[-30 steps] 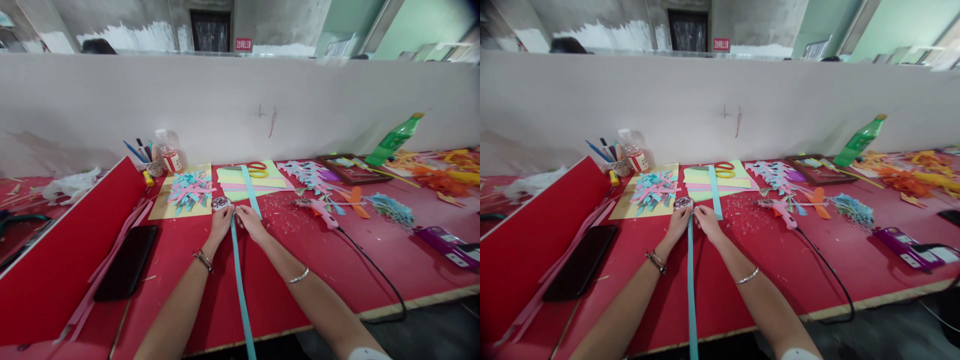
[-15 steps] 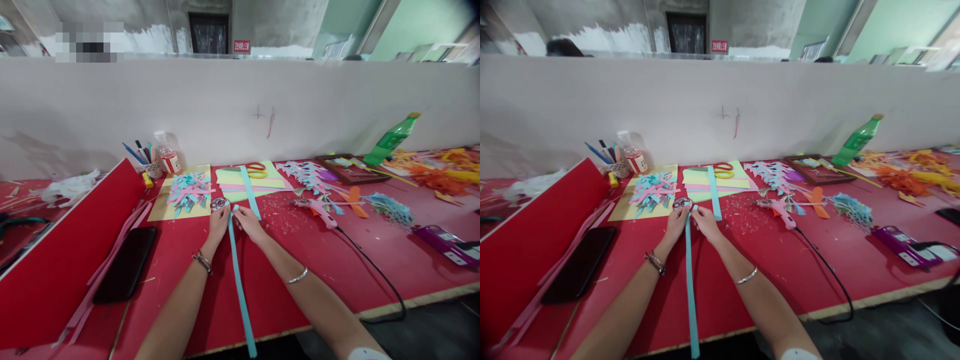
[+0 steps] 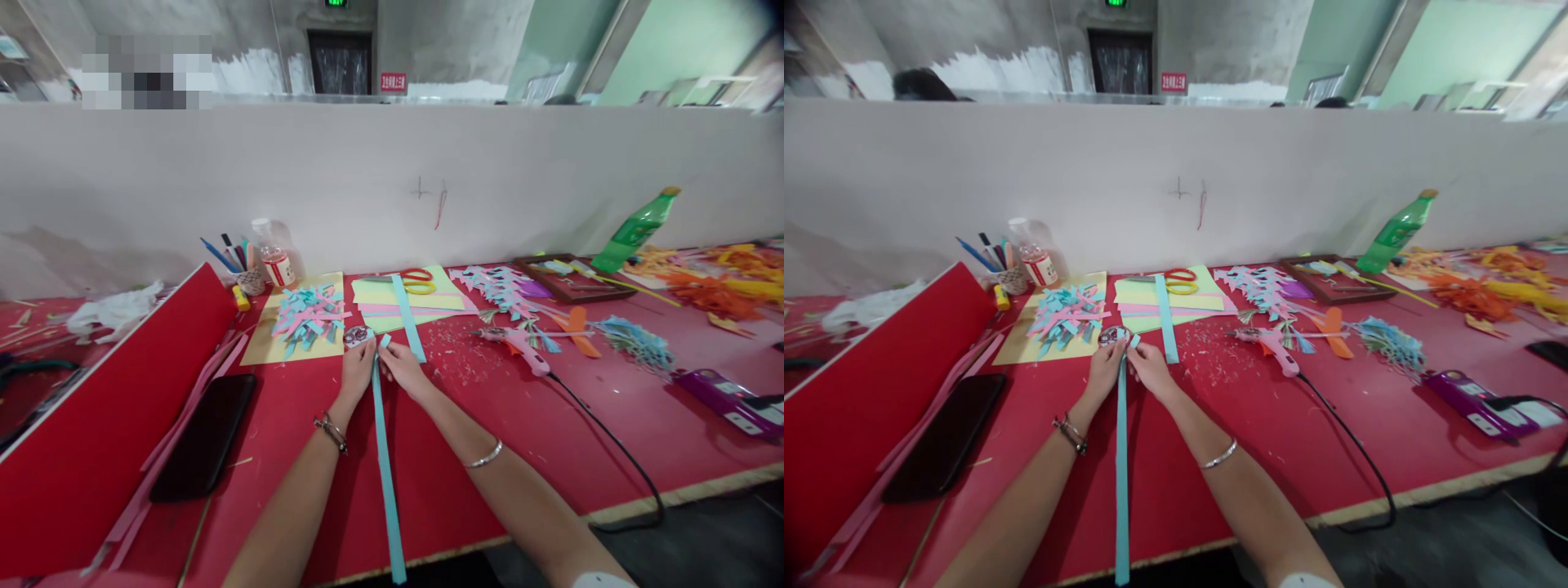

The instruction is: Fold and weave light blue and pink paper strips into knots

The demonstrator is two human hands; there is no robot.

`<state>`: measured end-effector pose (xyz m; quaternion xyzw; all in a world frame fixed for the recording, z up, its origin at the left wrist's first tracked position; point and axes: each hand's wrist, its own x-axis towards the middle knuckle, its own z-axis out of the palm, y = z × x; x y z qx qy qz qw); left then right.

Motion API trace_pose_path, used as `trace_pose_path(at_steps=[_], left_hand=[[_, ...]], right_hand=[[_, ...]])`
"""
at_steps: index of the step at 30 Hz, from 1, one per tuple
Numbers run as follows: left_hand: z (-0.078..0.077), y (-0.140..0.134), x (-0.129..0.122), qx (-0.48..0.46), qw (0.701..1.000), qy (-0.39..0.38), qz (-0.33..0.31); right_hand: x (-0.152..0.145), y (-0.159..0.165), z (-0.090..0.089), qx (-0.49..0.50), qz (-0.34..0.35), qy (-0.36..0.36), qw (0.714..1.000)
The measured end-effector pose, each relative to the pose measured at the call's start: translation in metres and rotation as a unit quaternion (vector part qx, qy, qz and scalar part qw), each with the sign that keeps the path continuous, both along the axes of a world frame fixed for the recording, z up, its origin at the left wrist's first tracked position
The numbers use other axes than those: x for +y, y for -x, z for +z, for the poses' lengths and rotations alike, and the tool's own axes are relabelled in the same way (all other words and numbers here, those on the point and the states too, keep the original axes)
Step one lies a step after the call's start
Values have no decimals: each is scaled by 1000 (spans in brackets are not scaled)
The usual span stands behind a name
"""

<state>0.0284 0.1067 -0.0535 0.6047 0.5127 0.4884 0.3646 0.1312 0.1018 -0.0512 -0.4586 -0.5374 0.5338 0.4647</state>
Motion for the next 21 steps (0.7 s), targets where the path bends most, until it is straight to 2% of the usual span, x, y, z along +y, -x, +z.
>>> trace_pose_path(at_steps=[3, 7, 10, 17, 21], left_hand=[[-1, 0, 1, 2, 1000, 1, 19], [0, -1, 1, 15, 1000, -2, -21], [1, -2, -1, 22, 999, -10, -33], [1, 0, -3, 32, 999, -15, 0], [2, 1, -2, 29, 999, -19, 38]], right_hand=[[0, -1, 0, 4, -15, 2, 1000], [2, -1, 0, 22, -53, -2, 998], [2, 0, 0, 20, -53, -5, 998], [0, 1, -3, 1, -13, -25, 1000], [0, 1, -3, 9, -18, -27, 999]])
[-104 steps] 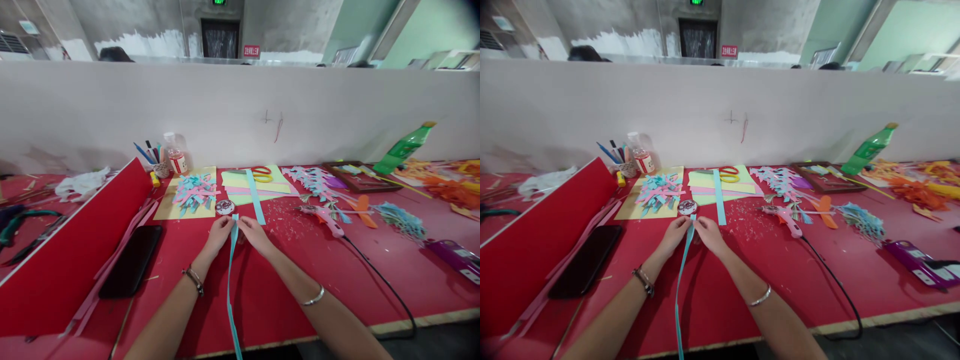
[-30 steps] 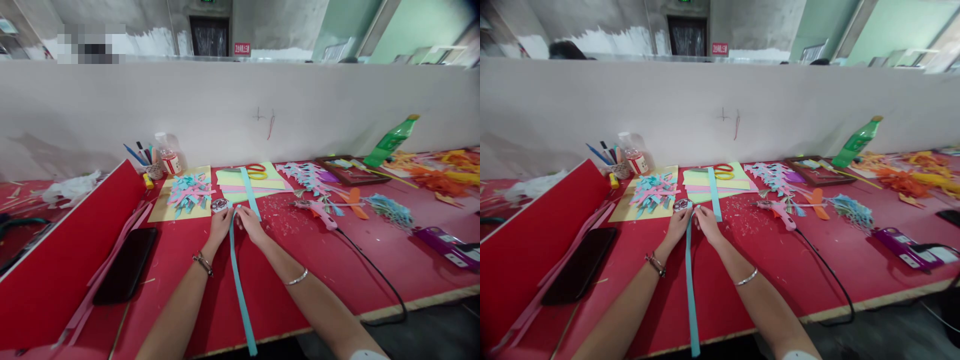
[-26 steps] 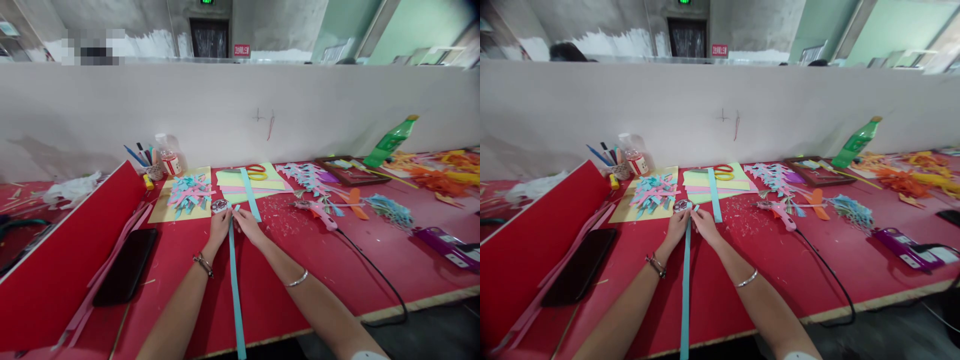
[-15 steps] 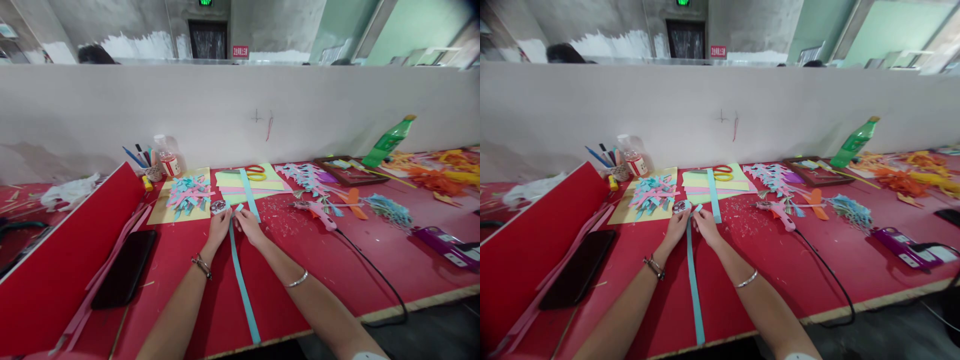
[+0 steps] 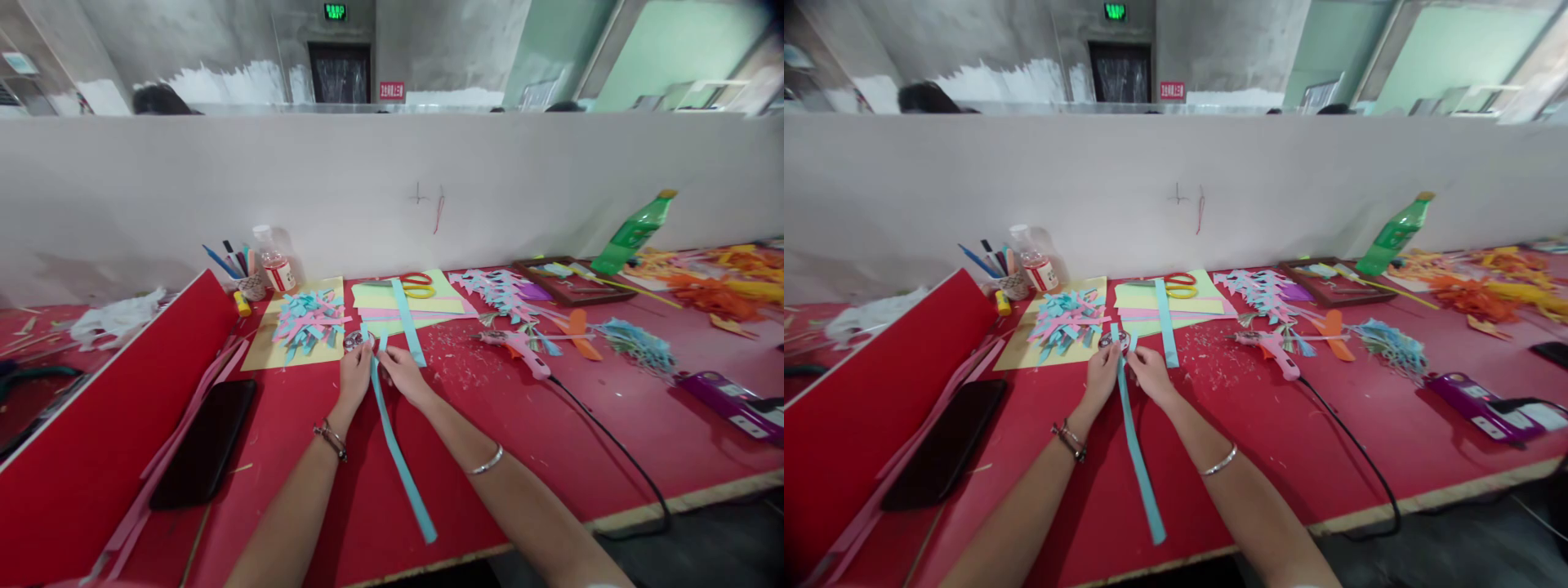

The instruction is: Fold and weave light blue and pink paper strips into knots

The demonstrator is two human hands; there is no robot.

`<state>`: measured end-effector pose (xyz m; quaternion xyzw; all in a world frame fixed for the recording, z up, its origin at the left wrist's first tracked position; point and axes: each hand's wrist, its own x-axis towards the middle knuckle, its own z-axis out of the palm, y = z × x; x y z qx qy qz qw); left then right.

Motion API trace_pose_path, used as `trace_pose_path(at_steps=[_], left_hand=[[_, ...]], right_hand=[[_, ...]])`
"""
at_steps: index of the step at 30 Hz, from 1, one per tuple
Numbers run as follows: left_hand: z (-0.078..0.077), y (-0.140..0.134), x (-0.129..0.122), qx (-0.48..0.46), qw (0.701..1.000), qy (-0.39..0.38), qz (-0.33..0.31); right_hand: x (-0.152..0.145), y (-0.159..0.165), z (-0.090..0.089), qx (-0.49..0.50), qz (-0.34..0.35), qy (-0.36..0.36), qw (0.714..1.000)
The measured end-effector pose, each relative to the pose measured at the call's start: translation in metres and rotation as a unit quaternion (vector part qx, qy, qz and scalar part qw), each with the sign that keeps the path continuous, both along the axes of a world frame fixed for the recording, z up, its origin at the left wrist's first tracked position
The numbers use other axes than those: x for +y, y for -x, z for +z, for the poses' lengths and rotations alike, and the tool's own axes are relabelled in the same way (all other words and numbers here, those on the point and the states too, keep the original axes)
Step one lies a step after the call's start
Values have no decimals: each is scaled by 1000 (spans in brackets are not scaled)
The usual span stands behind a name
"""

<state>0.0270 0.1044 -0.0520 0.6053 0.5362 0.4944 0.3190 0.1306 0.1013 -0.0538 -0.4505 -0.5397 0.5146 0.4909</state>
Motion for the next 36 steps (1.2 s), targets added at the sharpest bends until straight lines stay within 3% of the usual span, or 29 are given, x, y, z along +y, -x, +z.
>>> trace_pose_path(at_steps=[8, 14, 24, 30, 36], left_hand=[[-2, -2, -2, 21, 998, -3, -62], [-2, 0, -2, 27, 999, -19, -26], [0, 1, -1, 9, 1000, -11, -2], [0, -2, -2, 7, 998, 5, -66], [-4, 0, -2, 17, 999, 12, -41]], right_hand=[[3, -1, 0, 19, -42, 3, 999], [2, 1, -3, -44, -5, -30, 999], [0, 0, 1, 5, 23, 7, 1000], [3, 0, -1, 28, -18, 15, 999], [2, 2, -3, -9, 15, -14, 1000]])
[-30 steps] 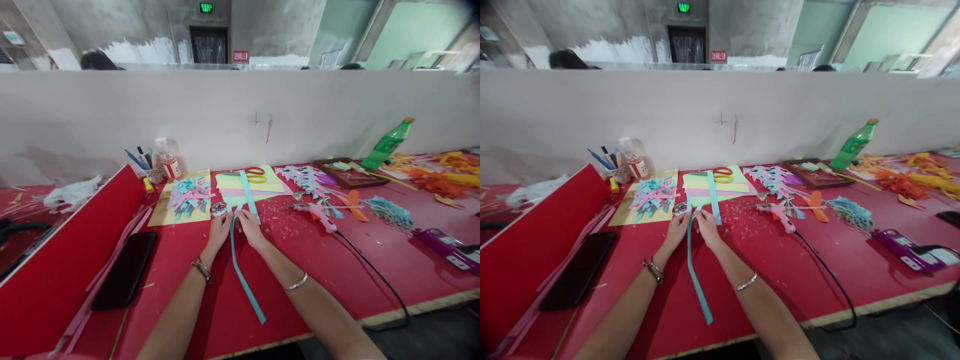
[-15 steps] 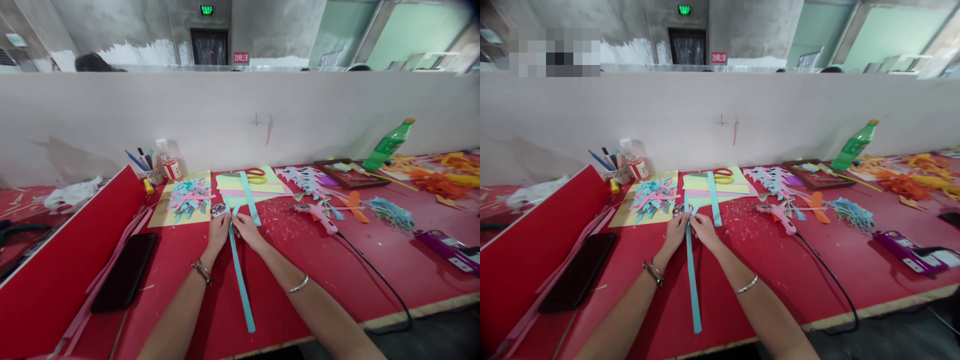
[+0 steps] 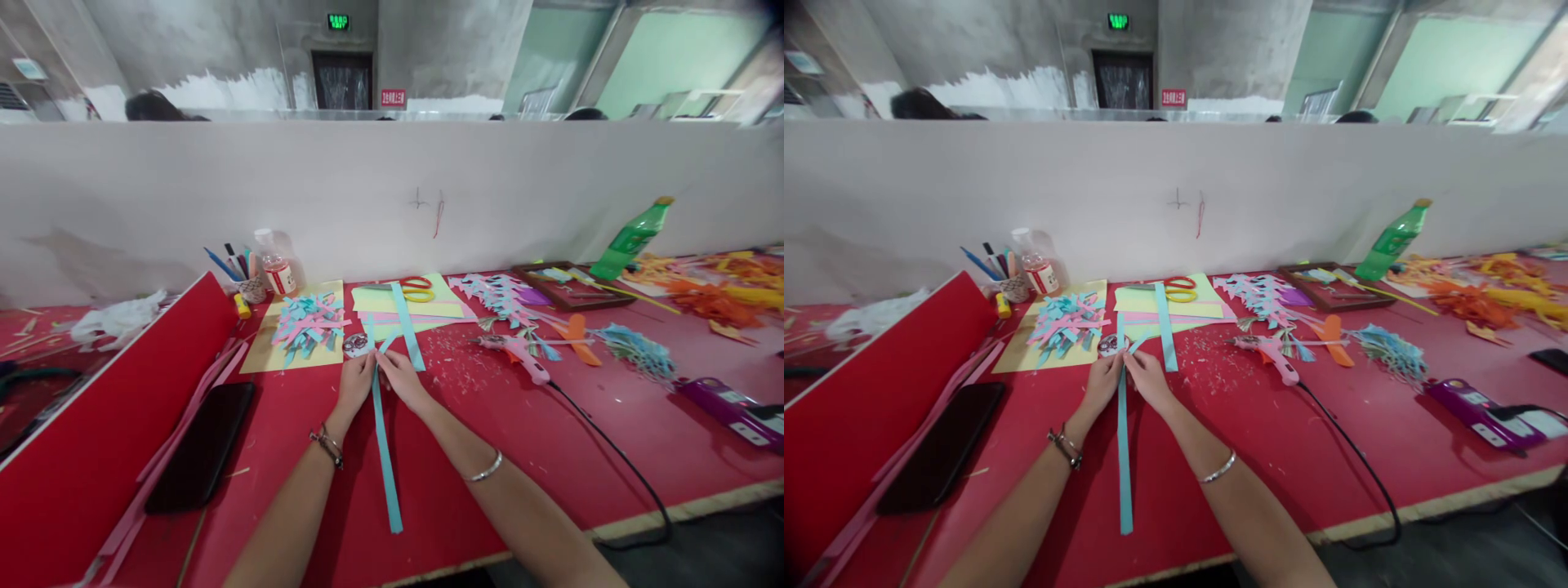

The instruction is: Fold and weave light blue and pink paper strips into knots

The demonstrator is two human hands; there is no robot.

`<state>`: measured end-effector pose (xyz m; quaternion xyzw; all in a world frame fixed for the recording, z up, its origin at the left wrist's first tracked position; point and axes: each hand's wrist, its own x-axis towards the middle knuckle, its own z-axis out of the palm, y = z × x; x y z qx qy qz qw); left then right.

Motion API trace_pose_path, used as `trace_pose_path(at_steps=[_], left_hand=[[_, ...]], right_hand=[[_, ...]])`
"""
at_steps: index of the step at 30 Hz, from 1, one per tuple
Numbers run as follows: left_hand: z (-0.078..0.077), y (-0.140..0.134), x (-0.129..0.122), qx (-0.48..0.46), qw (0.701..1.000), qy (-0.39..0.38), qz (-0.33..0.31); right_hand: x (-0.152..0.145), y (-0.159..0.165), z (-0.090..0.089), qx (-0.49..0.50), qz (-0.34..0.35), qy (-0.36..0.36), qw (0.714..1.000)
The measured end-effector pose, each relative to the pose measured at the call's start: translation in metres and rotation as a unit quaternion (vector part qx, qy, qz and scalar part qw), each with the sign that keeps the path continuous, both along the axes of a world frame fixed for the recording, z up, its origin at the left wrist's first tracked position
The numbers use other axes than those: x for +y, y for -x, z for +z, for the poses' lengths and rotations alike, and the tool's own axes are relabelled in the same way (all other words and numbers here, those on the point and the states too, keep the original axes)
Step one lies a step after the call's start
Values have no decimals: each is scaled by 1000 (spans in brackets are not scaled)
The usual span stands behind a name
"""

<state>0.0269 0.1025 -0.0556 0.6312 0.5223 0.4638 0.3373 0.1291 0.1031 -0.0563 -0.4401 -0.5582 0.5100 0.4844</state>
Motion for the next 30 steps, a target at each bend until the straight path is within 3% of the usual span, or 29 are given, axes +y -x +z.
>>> trace_pose_path(at_steps=[9, 15, 23, 30], left_hand=[[2, -1, 0, -10, 999, -12, 42], [3, -3, -1, -4, 1000, -14, -6], [2, 0, 0, 17, 999, -23, 20], [3, -2, -1, 11, 1000, -21, 18]], right_hand=[[-1, -2, 1, 10, 13, 2, 1000], [1, -2, 0, 33, -29, 10, 999], [-2, -1, -2, -26, -19, -16, 999], [-1, -2, -1, -14, -34, 3, 999]])
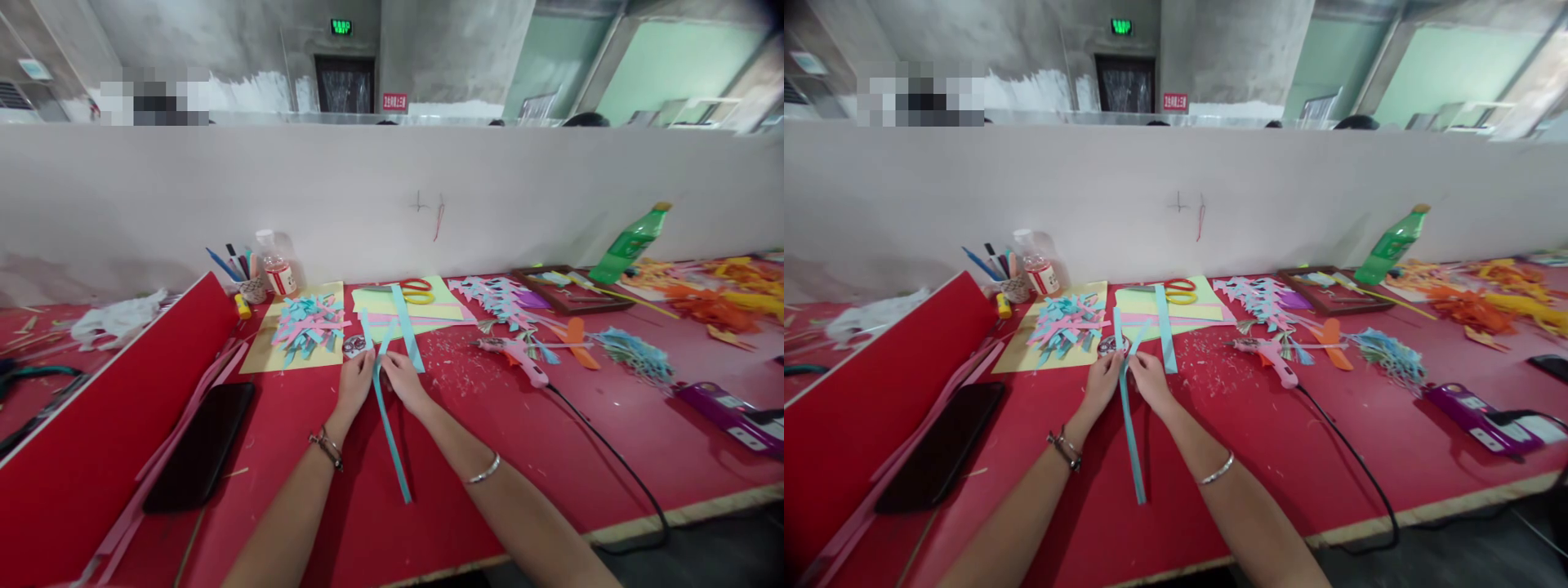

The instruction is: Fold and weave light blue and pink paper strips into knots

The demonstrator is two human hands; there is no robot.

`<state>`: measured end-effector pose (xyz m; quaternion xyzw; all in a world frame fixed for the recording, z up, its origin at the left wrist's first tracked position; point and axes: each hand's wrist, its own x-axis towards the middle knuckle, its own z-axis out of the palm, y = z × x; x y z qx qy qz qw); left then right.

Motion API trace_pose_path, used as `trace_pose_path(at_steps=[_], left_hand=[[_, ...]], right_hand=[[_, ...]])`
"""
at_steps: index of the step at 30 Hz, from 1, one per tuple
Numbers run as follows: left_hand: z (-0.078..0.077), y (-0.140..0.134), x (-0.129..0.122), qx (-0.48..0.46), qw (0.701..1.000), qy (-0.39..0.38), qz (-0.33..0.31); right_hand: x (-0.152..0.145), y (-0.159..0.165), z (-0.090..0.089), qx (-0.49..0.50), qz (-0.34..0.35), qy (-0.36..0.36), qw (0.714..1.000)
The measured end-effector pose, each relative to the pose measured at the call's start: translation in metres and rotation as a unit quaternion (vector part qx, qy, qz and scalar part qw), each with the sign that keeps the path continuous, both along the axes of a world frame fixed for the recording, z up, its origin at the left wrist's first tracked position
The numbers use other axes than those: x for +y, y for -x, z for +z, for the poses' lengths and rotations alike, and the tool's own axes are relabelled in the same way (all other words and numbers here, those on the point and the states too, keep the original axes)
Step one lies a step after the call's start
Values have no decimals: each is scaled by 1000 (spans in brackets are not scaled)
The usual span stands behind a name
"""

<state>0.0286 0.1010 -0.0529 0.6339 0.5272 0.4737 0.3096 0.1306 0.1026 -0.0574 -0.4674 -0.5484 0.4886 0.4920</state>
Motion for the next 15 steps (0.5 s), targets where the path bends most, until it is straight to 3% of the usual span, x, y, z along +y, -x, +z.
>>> trace_pose_path(at_steps=[4, 10, 15], left_hand=[[-2, 0, 1, 14, 999, 0, -31], [-3, 3, 3, 19, 1000, 1, -4], [-1, 3, 2, 11, 1000, 0, 15]], right_hand=[[1, 0, 1, 2, -12, -3, 1000], [-1, 2, 3, -49, -17, -77, 996], [-2, 1, 4, -31, 11, -27, 999]])
